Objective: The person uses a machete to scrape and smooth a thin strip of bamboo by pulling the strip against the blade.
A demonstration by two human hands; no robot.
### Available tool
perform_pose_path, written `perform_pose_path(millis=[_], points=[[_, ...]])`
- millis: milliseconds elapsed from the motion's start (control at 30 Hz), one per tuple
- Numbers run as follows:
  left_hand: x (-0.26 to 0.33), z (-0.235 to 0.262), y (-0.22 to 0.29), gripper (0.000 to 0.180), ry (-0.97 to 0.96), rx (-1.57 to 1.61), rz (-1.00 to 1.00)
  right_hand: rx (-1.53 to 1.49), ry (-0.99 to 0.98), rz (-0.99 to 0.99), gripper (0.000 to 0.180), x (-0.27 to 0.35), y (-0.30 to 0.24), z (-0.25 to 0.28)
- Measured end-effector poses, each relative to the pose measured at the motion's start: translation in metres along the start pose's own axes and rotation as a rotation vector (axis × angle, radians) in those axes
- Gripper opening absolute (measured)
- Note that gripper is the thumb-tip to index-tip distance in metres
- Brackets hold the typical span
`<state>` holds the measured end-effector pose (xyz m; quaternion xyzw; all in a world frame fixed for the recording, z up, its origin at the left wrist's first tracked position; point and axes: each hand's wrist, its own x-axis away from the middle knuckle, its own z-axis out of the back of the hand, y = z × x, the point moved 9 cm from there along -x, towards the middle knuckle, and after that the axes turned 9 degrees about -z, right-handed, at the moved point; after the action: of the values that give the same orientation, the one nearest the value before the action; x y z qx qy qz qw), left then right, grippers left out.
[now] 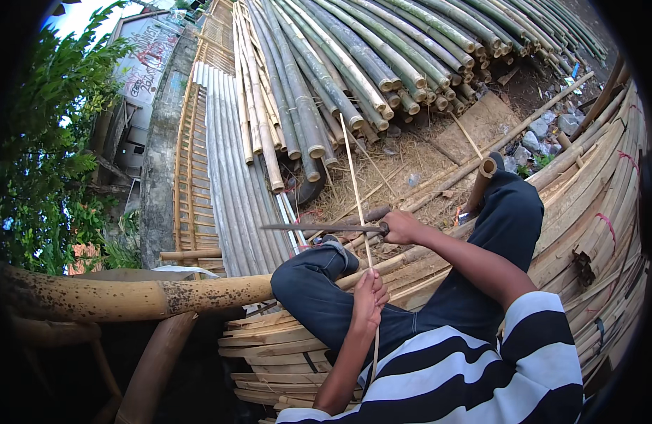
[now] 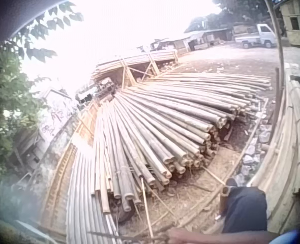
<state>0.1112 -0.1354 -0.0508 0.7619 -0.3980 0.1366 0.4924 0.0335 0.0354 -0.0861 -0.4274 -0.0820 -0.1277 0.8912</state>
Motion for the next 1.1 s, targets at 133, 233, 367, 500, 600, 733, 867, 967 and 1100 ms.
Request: perform_pose_path(millis=[133,233,367,500,600,733,867,967,1100], points=[[0.017,-0.019,-0.012,0.021,-0.098,0.076,0.104,-0.347,0.216,-0.509,0.024,-0.031,0.132,0.057],[0.007,-0.01,0.002,0.021,-0.172,0.152,0.113,-0.632,0.295,-0.552,0.023,-0.021,0.138,0.055],[-0.01,-0.015,0.021,0.021,-0.142,0.135,0.026,-0.391,0.094,-0.201,0.025,-0.008,0.049,0.033],[-0.014,-0.011,0.008,0.022,-0.171,0.237,0.147,-0.093,-0.044,0.056,0.026,0.012,-0.008,-0.002],[0.002,-0.013,0.002,0.024,-0.114,0.122,0.131,0.052,0.033,0.071,0.025,0.008,-0.013,0.011],[0.034,-0.027,-0.033,0.026,-0.132,0.1,0.268,-0.21,0.262,-0.477,0.026,-0.03,0.126,0.053],[0.037,-0.008,-0.041,0.027,-0.188,0.222,0.333,-0.473,0.334,-0.52,0.025,-0.028,0.142,0.059],[0.025,-0.012,-0.027,0.028,-0.187,0.139,0.286,-0.423,0.174,-0.34,0.022,-0.025,0.103,0.039],[0.0,-0.003,-0.012,0.031,-0.173,0.113,0.221,-0.085,-0.095,-0.028,0.029,0.01,-0.003,0.01]])
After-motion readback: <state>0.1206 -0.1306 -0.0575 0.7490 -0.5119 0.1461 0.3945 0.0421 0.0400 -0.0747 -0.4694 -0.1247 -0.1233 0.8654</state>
